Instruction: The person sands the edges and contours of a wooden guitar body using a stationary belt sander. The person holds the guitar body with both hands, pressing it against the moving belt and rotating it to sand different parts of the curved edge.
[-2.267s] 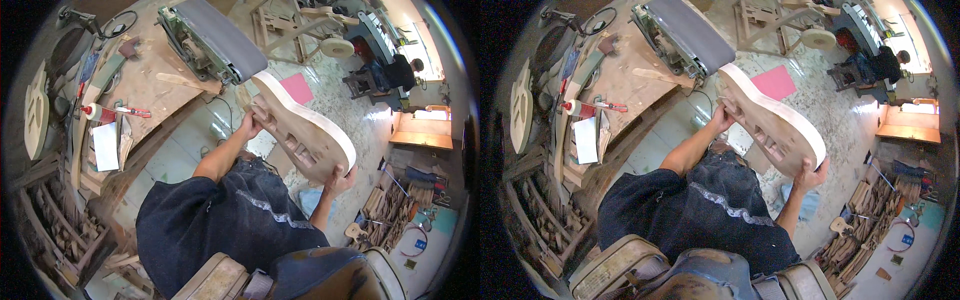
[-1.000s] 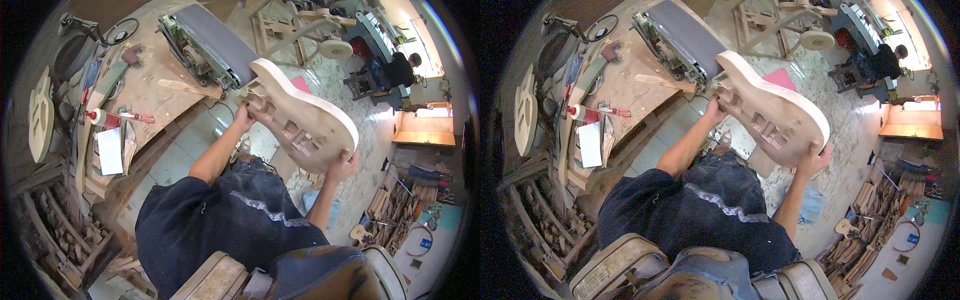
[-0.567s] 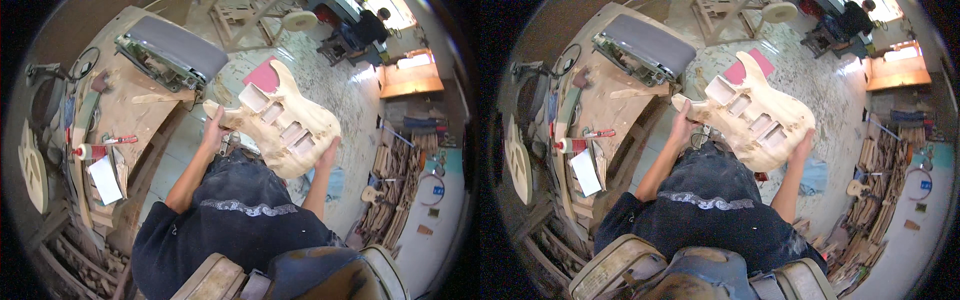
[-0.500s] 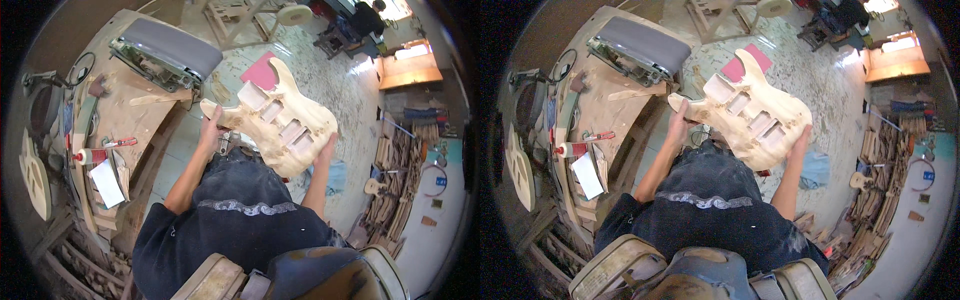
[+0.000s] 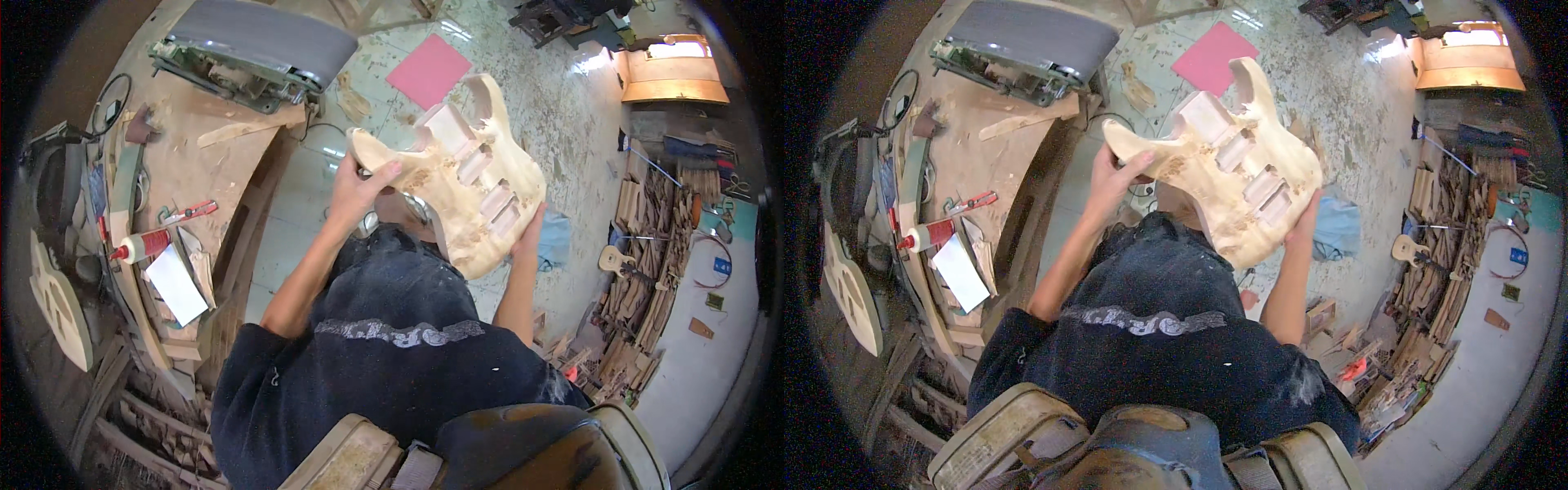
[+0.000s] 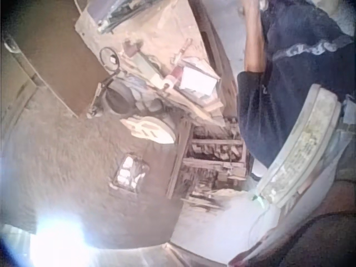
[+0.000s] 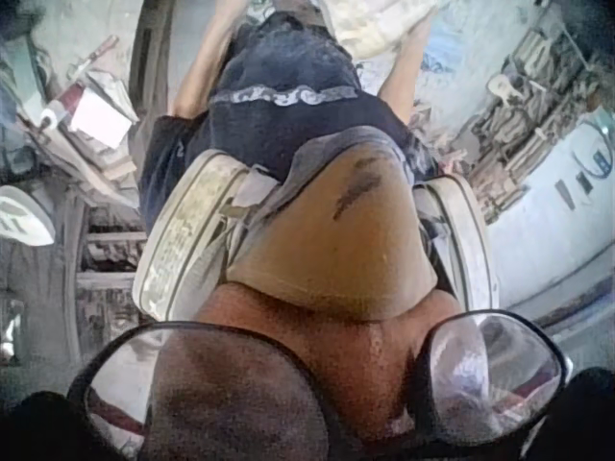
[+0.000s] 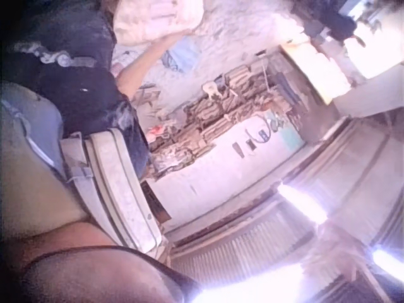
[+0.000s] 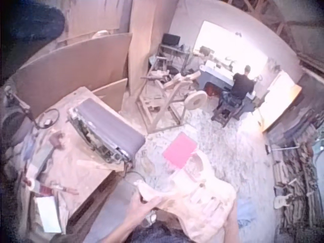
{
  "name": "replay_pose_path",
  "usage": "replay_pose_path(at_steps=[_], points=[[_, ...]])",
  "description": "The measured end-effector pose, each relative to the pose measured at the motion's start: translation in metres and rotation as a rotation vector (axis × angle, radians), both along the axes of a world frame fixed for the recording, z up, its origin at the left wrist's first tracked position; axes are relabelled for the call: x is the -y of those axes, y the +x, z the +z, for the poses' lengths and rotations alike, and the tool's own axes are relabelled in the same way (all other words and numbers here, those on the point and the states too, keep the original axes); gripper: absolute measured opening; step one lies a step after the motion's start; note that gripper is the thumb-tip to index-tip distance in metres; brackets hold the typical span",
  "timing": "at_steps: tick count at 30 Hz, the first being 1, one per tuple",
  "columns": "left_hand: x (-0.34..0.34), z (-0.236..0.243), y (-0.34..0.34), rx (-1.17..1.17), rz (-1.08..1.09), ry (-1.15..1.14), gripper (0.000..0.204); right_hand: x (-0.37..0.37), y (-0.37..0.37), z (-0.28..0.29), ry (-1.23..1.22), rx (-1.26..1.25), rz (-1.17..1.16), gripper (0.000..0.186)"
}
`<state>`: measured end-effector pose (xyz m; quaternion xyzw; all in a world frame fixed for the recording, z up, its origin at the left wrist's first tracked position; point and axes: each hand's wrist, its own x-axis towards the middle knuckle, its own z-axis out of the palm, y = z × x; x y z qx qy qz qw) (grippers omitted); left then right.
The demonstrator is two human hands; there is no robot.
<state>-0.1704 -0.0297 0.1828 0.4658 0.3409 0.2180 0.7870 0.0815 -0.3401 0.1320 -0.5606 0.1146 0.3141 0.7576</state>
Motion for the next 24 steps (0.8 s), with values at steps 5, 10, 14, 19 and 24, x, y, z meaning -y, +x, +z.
replay_pose_path(at_steps=[5,10,14,19,24], points=[[0.000,-0.008,0.003,-0.015,-0.064,-0.057,0.059,0.003,-0.018,0.040,-0.162,0.036,-0.103,0.074],[0.005,-0.031,0.012,0.024,-0.093,-0.083,0.057,0.006,-0.031,0.062,-0.230,0.170,-0.160,0.072],[0.009,-0.044,0.013,0.033,-0.136,-0.141,0.059,0.013,-0.032,0.073,-0.316,0.251,-0.225,0.073],[0.029,-0.026,-0.002,0.111,-0.236,-0.105,0.054,0.057,-0.038,0.071,-0.297,0.362,-0.286,0.079],[0.061,-0.021,-0.010,0.254,-0.566,-0.066,0.048,0.089,-0.039,0.074,-0.290,0.370,-0.374,0.089]])
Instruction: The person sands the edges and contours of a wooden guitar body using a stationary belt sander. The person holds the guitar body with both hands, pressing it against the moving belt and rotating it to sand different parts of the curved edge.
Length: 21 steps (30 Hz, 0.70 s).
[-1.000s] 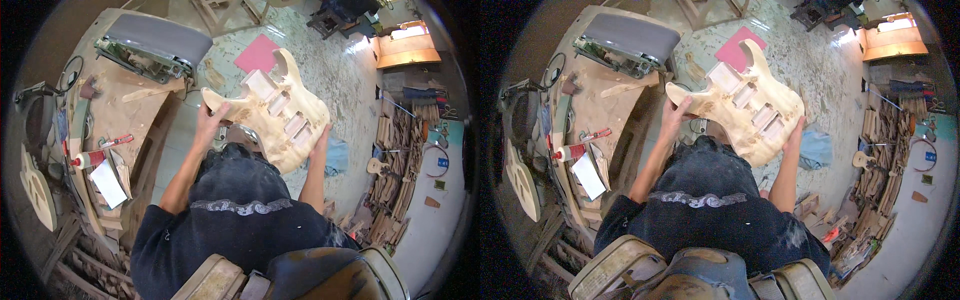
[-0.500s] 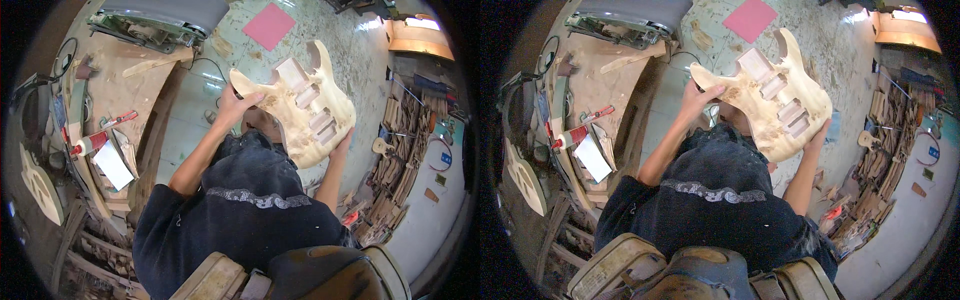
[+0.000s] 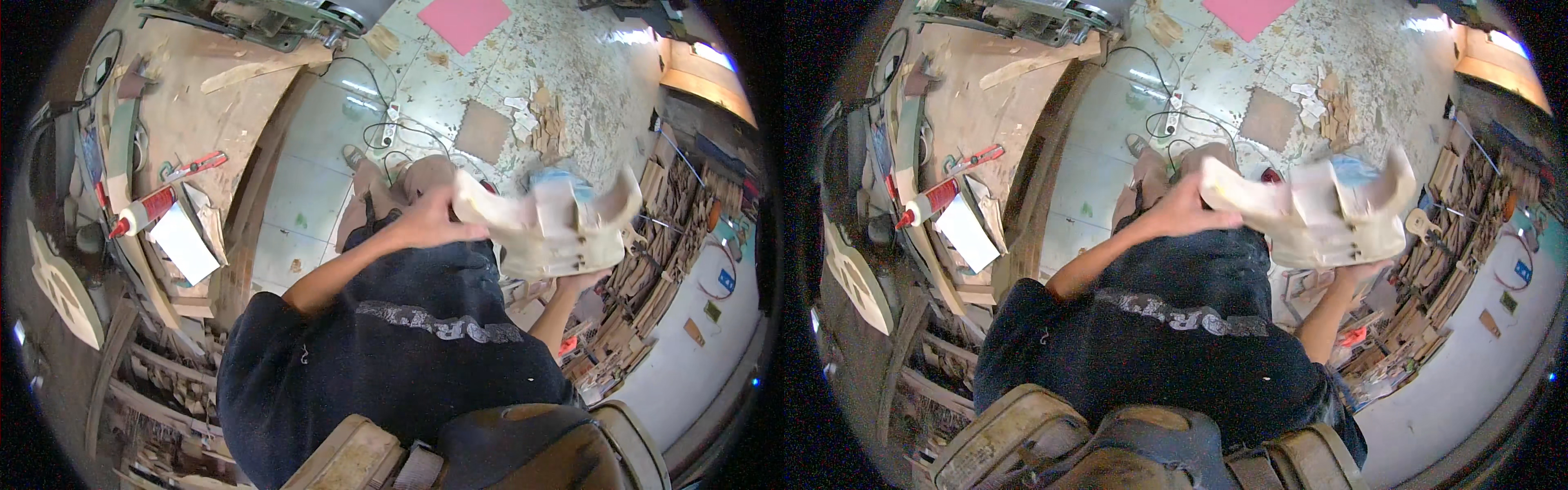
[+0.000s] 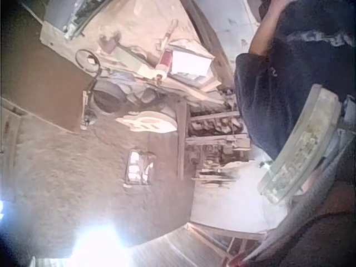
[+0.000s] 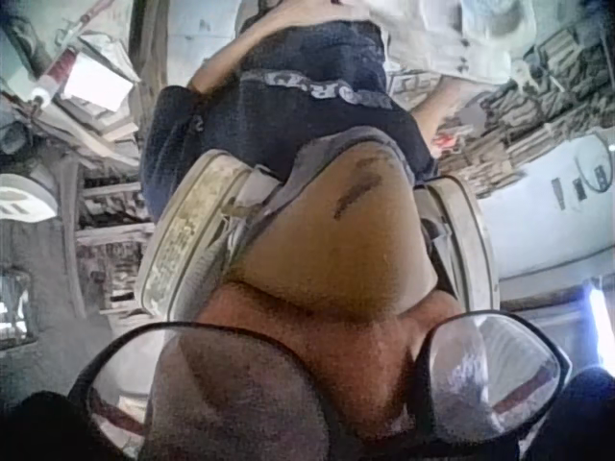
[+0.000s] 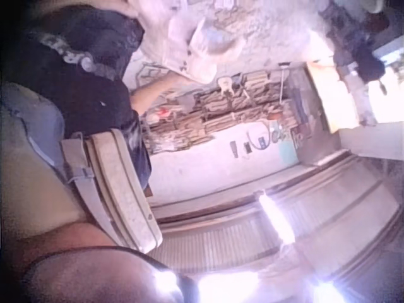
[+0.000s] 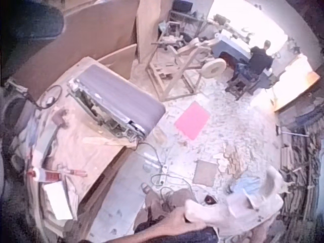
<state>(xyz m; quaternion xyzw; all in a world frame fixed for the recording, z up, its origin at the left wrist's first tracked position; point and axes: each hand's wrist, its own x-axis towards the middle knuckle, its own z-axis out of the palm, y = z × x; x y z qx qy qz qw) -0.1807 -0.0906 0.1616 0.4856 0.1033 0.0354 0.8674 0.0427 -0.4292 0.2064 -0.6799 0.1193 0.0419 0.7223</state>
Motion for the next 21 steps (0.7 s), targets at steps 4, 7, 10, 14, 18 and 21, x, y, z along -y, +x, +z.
replay_pose_path(at_steps=[4,7,10,14,18,21], points=[[0.007,-0.004,0.004,-0.010,-0.168,0.104,0.051,0.045,-0.001,-0.019,0.067,-0.049,-0.070,0.087],[0.000,-0.003,0.004,-0.039,-0.164,0.112,0.045,0.023,-0.029,-0.022,-0.014,-0.181,-0.184,0.086],[-0.013,0.008,0.009,-0.069,-0.181,0.103,0.044,0.030,-0.041,-0.036,-0.075,-0.151,-0.098,0.090],[-0.009,0.003,0.003,-0.141,-0.194,0.067,0.044,0.046,-0.041,-0.053,-0.015,-0.217,-0.054,0.088],[-0.013,0.003,-0.003,-0.112,-0.211,0.123,0.046,0.039,-0.035,-0.053,0.004,-0.264,-0.126,0.085],[-0.015,0.004,-0.006,-0.088,-0.185,0.204,0.048,0.023,-0.036,-0.044,-0.056,-0.271,-0.157,0.084]])
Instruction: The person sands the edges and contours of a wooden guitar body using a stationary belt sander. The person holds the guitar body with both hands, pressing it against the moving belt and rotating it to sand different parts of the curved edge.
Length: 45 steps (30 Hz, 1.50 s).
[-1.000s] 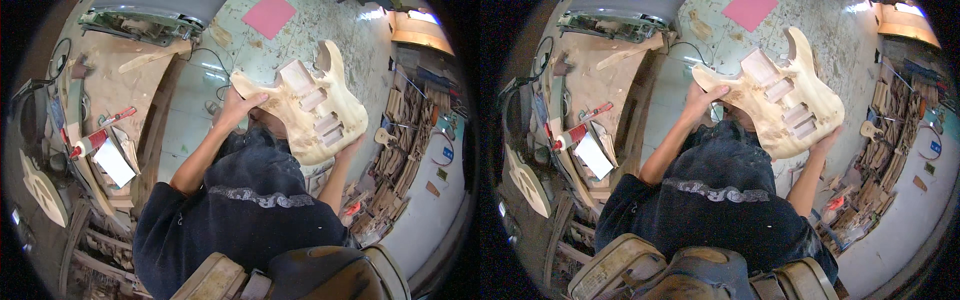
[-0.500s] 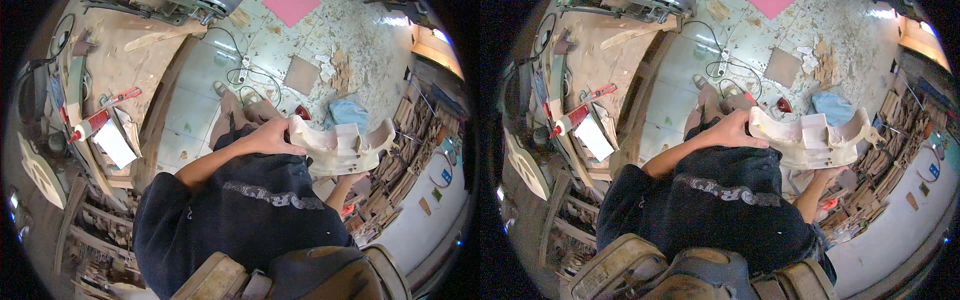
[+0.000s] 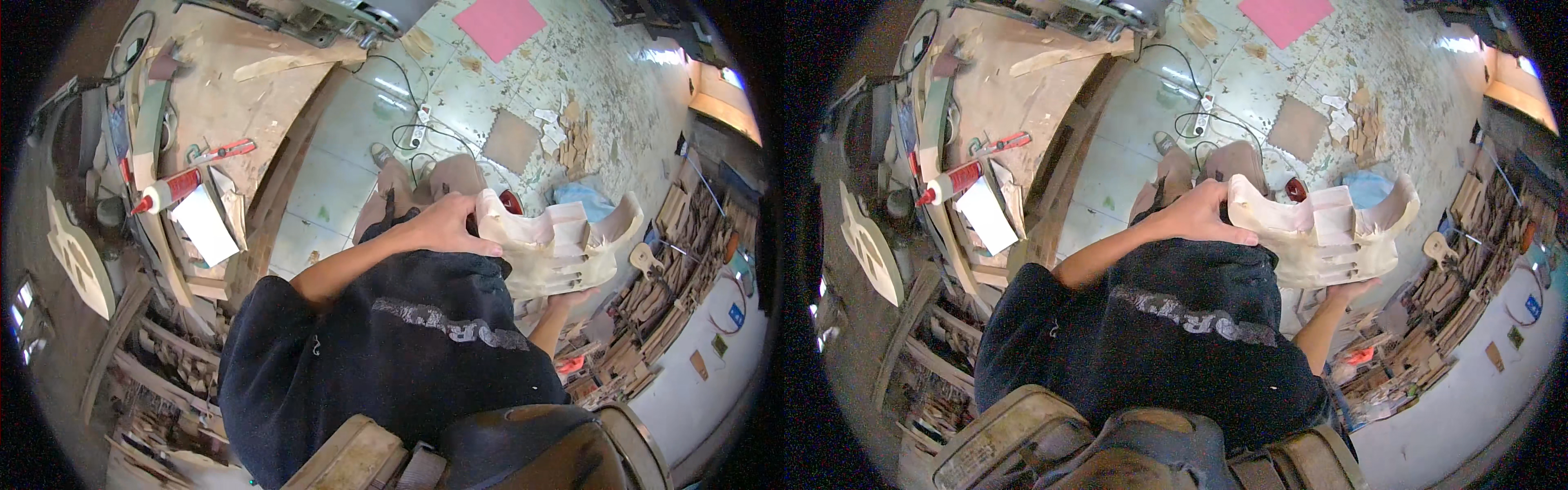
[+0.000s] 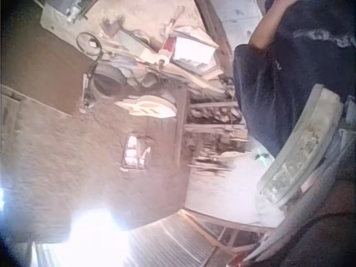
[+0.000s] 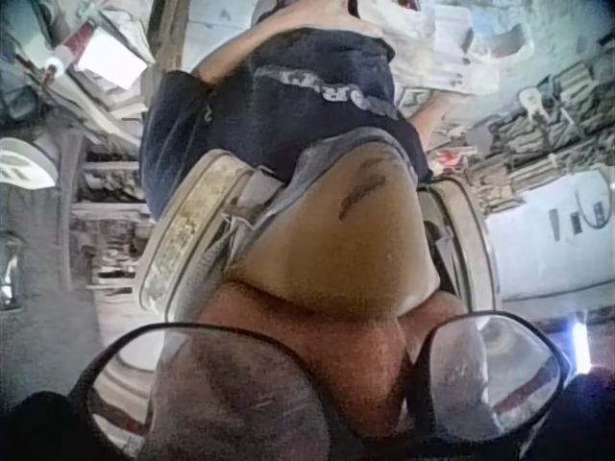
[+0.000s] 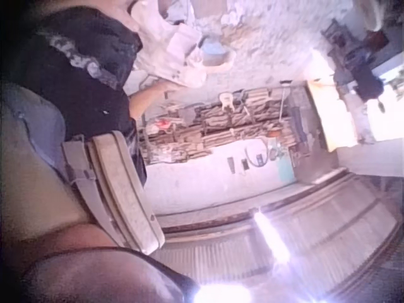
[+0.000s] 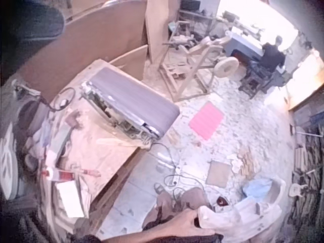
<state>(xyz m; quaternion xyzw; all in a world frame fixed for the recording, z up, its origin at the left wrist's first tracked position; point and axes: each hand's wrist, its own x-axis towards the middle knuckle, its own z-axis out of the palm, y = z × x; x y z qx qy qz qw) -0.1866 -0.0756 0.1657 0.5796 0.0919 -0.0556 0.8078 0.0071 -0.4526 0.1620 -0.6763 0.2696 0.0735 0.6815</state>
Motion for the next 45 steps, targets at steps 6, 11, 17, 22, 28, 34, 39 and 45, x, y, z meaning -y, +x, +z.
replay_pose_path(at_steps=[6,11,17,22,28,34,39,45], points=[[-0.003,0.011,-0.014,0.007,0.092,-0.011,0.051,-0.026,0.024,0.005,0.002,0.093,0.133,0.084],[0.001,0.016,-0.037,0.010,0.214,0.081,0.052,-0.041,0.056,0.008,0.180,0.150,0.427,0.083],[0.009,0.029,-0.054,-0.031,0.332,0.176,0.058,-0.094,0.067,0.017,0.196,0.042,0.474,0.085],[0.012,0.033,-0.073,-0.033,0.452,0.170,0.062,-0.103,0.104,-0.001,0.204,0.105,0.673,0.086],[0.021,0.023,-0.090,0.104,0.665,0.165,0.063,-0.153,0.091,0.023,0.221,0.214,0.712,0.087],[0.021,0.013,-0.128,0.157,0.965,-0.126,0.069,-0.175,0.119,0.011,0.574,0.207,0.900,0.091],[-0.011,-0.004,-0.190,0.341,1.264,-0.020,0.050,-0.217,0.138,-0.042,0.488,-0.207,1.428,0.080],[-0.066,0.082,-0.219,0.479,1.702,-0.081,0.039,-0.309,-0.016,-0.059,-0.063,0.064,1.893,0.048]])
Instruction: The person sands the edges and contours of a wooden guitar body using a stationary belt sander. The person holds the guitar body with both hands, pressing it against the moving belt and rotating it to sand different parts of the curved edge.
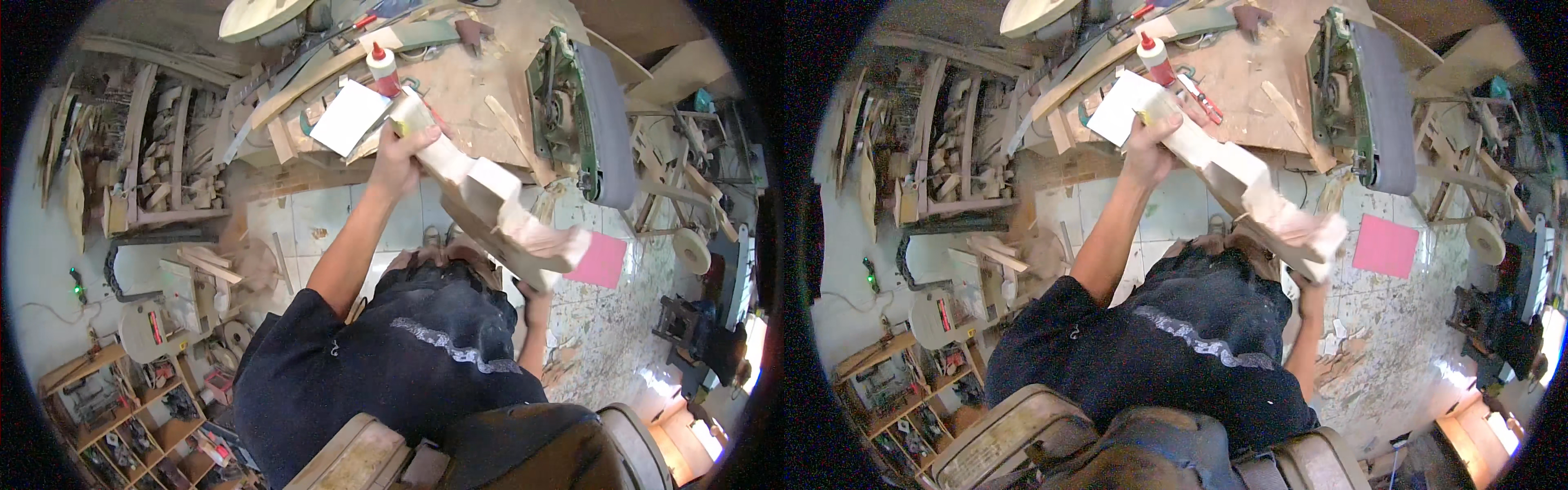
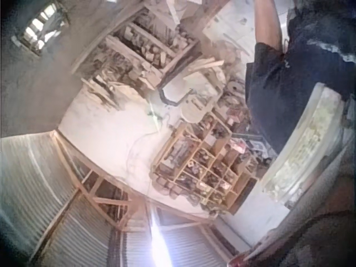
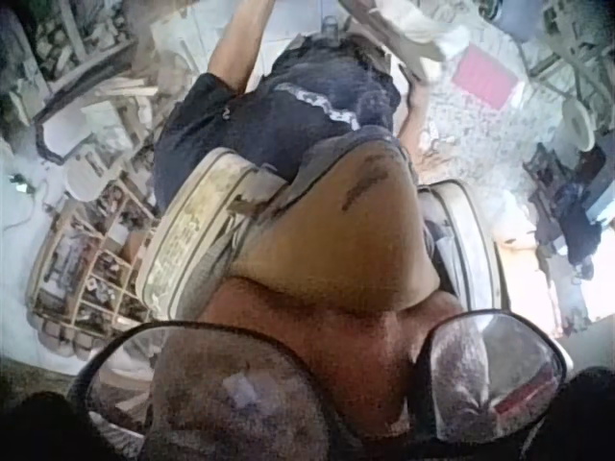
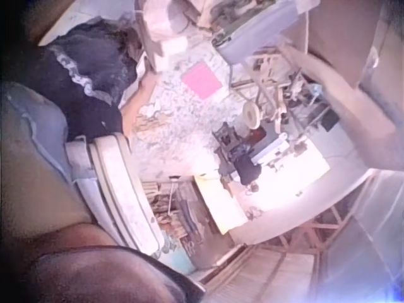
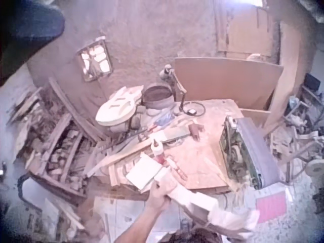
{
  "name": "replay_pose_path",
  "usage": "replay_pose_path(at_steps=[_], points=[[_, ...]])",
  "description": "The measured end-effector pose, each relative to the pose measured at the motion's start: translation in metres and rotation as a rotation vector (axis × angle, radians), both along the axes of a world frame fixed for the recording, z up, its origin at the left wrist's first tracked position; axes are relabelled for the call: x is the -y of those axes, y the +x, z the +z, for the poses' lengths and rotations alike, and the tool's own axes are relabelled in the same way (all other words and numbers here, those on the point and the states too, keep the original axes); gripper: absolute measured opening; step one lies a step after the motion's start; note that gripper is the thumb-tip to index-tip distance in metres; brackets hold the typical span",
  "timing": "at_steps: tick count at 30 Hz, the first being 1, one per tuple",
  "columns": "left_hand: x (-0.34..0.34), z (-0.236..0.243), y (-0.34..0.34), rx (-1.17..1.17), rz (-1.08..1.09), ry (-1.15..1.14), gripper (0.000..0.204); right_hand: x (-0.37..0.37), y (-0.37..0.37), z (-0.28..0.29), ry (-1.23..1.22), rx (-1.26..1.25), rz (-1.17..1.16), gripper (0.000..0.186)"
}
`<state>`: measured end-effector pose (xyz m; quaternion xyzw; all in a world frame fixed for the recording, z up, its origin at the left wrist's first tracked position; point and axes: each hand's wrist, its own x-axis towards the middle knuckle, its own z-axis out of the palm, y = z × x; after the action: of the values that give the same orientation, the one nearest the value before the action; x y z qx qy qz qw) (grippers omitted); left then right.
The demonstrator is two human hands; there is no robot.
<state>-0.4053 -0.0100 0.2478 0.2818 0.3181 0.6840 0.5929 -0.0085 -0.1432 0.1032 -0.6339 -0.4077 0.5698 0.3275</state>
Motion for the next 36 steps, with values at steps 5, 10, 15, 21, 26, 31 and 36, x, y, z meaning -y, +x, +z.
replay_pose_path(at_steps=[5,10,15,21,26,31,36], points=[[-0.080,0.042,-0.013,-0.250,0.024,0.196,0.034,-0.056,-0.079,-0.008,0.187,0.183,0.203,0.040],[-0.178,0.079,0.002,-0.431,-0.062,0.331,0.040,-0.150,-0.123,0.019,0.638,0.357,0.296,0.044],[-0.286,0.055,0.030,-0.530,-0.103,0.460,0.040,-0.224,-0.138,-0.033,0.488,0.469,0.222,0.048],[-0.319,0.039,0.078,-1.131,0.011,0.484,0.054,-0.225,-0.141,-0.031,0.508,0.333,0.030,0.053],[-0.280,0.022,0.055,-0.836,0.116,0.309,0.065,-0.245,-0.142,-0.030,0.429,0.221,0.098,0.052],[-0.156,-0.034,-0.044,-0.657,0.035,0.022,0.029,-0.252,-0.141,-0.028,0.283,0.139,0.020,0.050],[-0.012,-0.125,-0.199,-0.494,0.691,-0.626,0.027,-0.247,-0.140,-0.035,0.318,0.104,-0.055,0.058]])
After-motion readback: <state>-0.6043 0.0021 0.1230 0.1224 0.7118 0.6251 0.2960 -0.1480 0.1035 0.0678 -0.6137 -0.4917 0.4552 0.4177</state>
